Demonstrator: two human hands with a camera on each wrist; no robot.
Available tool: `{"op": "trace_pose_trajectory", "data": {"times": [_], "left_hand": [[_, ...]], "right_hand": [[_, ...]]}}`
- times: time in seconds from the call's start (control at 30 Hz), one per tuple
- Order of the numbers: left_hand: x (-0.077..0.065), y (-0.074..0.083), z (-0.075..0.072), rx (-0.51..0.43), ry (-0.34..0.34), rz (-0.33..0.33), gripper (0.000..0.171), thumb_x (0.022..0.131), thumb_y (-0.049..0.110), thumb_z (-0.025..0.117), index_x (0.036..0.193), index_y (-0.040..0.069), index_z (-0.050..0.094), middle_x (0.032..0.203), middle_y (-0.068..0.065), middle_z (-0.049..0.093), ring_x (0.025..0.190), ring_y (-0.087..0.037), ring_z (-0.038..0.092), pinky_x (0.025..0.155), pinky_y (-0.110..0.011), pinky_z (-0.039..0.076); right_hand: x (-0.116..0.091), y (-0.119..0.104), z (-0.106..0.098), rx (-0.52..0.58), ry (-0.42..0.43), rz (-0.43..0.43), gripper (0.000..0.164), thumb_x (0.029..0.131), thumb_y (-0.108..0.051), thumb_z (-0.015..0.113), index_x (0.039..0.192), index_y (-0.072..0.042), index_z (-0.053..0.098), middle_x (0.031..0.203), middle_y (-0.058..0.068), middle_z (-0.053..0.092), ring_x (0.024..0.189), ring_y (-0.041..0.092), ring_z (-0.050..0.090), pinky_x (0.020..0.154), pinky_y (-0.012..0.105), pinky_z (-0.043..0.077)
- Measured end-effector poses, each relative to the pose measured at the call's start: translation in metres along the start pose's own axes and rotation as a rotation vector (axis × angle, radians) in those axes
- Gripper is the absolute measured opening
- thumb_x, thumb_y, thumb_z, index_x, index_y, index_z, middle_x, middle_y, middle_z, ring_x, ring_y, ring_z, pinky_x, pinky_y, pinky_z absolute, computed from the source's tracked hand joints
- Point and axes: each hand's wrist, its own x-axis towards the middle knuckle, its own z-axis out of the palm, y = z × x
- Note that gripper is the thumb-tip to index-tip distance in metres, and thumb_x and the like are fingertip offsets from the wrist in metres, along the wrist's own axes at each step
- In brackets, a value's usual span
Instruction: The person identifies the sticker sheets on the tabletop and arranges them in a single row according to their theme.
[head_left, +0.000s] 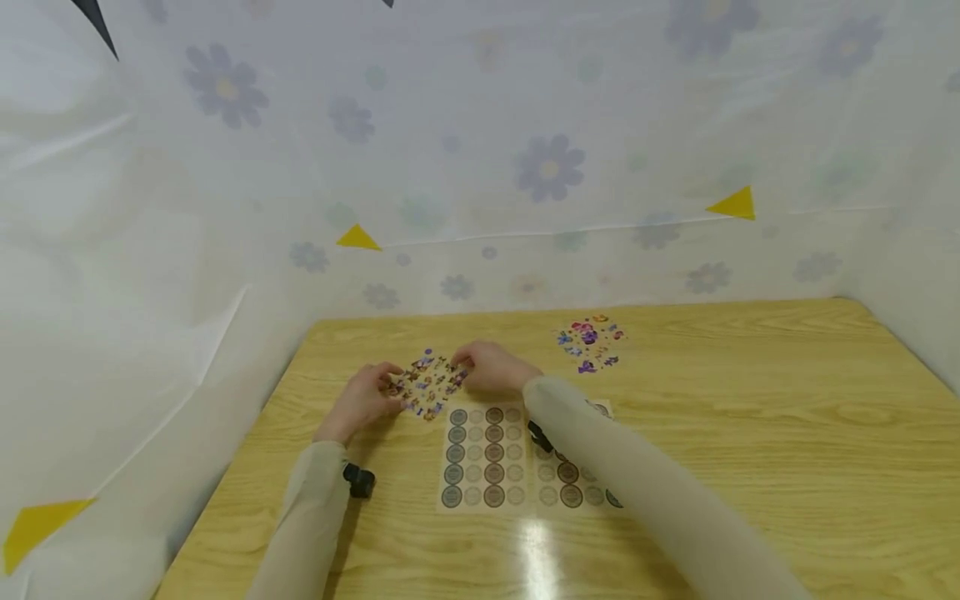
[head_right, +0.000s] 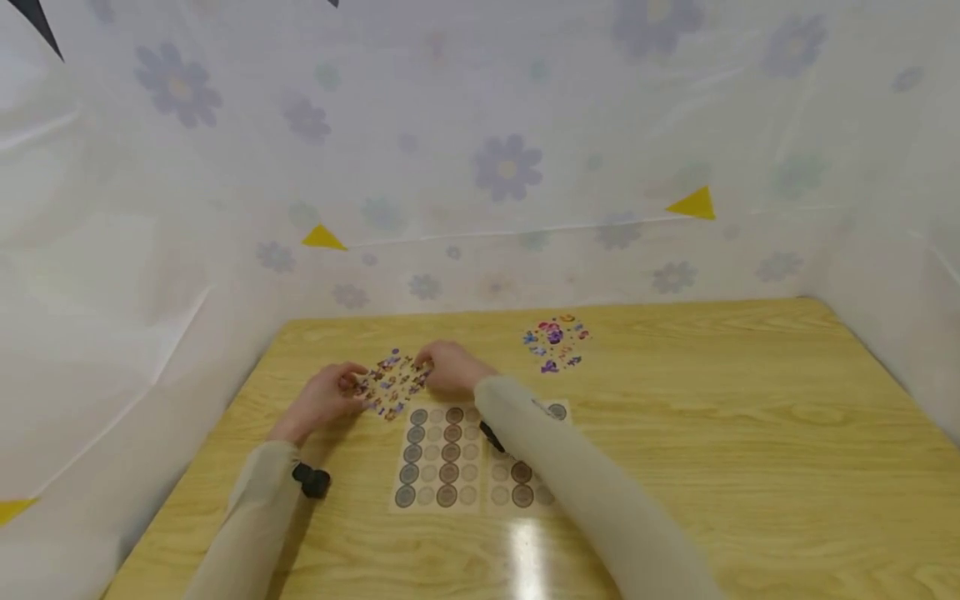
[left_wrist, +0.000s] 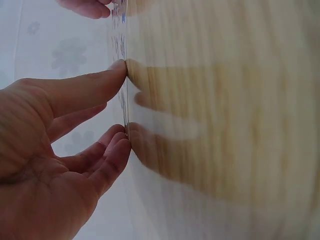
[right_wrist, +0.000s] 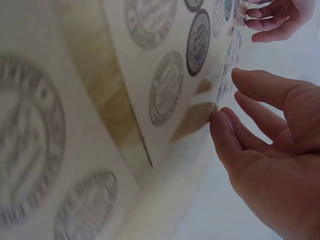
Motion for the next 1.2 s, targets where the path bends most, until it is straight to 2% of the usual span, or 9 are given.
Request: {"op": "trace_pose_trajectory", "data": {"times": [0.17,0.27,0.4,0.53,0.63,0.73,0.87,1.07,1.2], "left_hand": [[0.001,-0.002,0.001,-0.010,0.002,0.006,0.062,0.081,0.009,0.080,0.135,-0.001,0.052,0.119,-0.026,0.056,0.109,-0.040,0.055,0.094,-0.055,0.045],[0.002,-0.003,0.001,-0.050,-0.002,-0.008,0.064,0.082,0.006,0.078,0.138,0.000,0.049,0.119,-0.023,0.056,0.107,-0.037,0.055,0.092,-0.052,0.046],[0.001,-0.010,0.004,-0.221,-0.008,-0.035,0.060,0.087,-0.001,0.070,0.141,-0.001,0.045,0.114,-0.022,0.056,0.097,-0.030,0.054,0.079,-0.042,0.048],[0.000,-0.020,0.005,-0.400,0.045,-0.058,0.045,0.093,-0.007,0.060,0.136,-0.003,0.050,0.108,-0.023,0.058,0.088,-0.025,0.055,0.070,-0.031,0.048],[0.001,-0.027,0.005,-0.456,0.095,-0.086,0.034,0.095,-0.005,0.057,0.129,-0.005,0.058,0.110,-0.023,0.062,0.086,-0.021,0.057,0.070,-0.028,0.048],[0.001,-0.029,0.003,-0.461,0.112,-0.127,0.028,0.096,0.000,0.058,0.123,-0.004,0.065,0.113,-0.019,0.066,0.086,-0.017,0.059,0.070,-0.027,0.049],[0.003,-0.031,0.002,-0.511,0.107,-0.169,0.030,0.094,0.001,0.061,0.123,-0.003,0.066,0.114,-0.016,0.068,0.089,-0.014,0.062,0.073,-0.024,0.050],[0.004,-0.033,0.002,-0.799,0.116,-0.216,0.036,0.090,-0.009,0.062,0.125,-0.014,0.059,0.101,-0.008,0.071,0.083,-0.008,0.064,0.071,-0.019,0.052],[0.003,-0.032,0.000,-0.909,0.107,-0.254,0.039,0.090,-0.011,0.062,0.128,-0.015,0.055,0.098,-0.006,0.071,0.083,-0.011,0.065,0.072,-0.020,0.053]], "right_hand": [[0.005,0.003,0.006,-0.003,0.016,-0.032,0.044,0.090,-0.003,0.067,0.133,-0.005,0.059,0.128,0.010,0.061,0.119,0.025,0.055,0.103,0.041,0.043],[0.007,0.006,0.008,0.011,0.032,-0.035,0.042,0.090,-0.003,0.067,0.131,-0.005,0.060,0.126,0.009,0.061,0.116,0.024,0.056,0.102,0.040,0.044],[0.008,0.011,0.011,0.033,0.046,-0.041,0.041,0.088,-0.001,0.068,0.128,-0.005,0.062,0.123,0.009,0.063,0.114,0.024,0.057,0.100,0.040,0.045],[0.008,0.012,0.012,0.038,0.048,-0.055,0.039,0.088,0.000,0.068,0.127,-0.004,0.063,0.122,0.008,0.063,0.114,0.025,0.058,0.100,0.040,0.045],[0.008,0.012,0.011,0.037,0.051,-0.067,0.038,0.089,0.002,0.066,0.126,-0.003,0.064,0.122,0.010,0.063,0.115,0.026,0.057,0.101,0.041,0.045],[0.007,0.011,0.010,0.051,0.051,-0.059,0.038,0.089,0.002,0.066,0.127,-0.004,0.063,0.124,0.010,0.062,0.116,0.026,0.056,0.101,0.041,0.044],[0.004,0.013,0.009,0.142,0.045,-0.029,0.041,0.091,0.002,0.061,0.131,-0.007,0.062,0.128,0.007,0.059,0.117,0.024,0.054,0.100,0.041,0.045],[0.003,0.015,0.006,0.324,0.011,-0.015,0.039,0.092,0.002,0.056,0.129,-0.008,0.063,0.116,0.008,0.062,0.094,0.023,0.061,0.081,0.035,0.054],[0.005,0.016,0.005,0.354,0.002,-0.034,0.037,0.094,0.002,0.055,0.129,-0.004,0.063,0.117,0.009,0.063,0.098,0.021,0.060,0.086,0.034,0.051]]}}
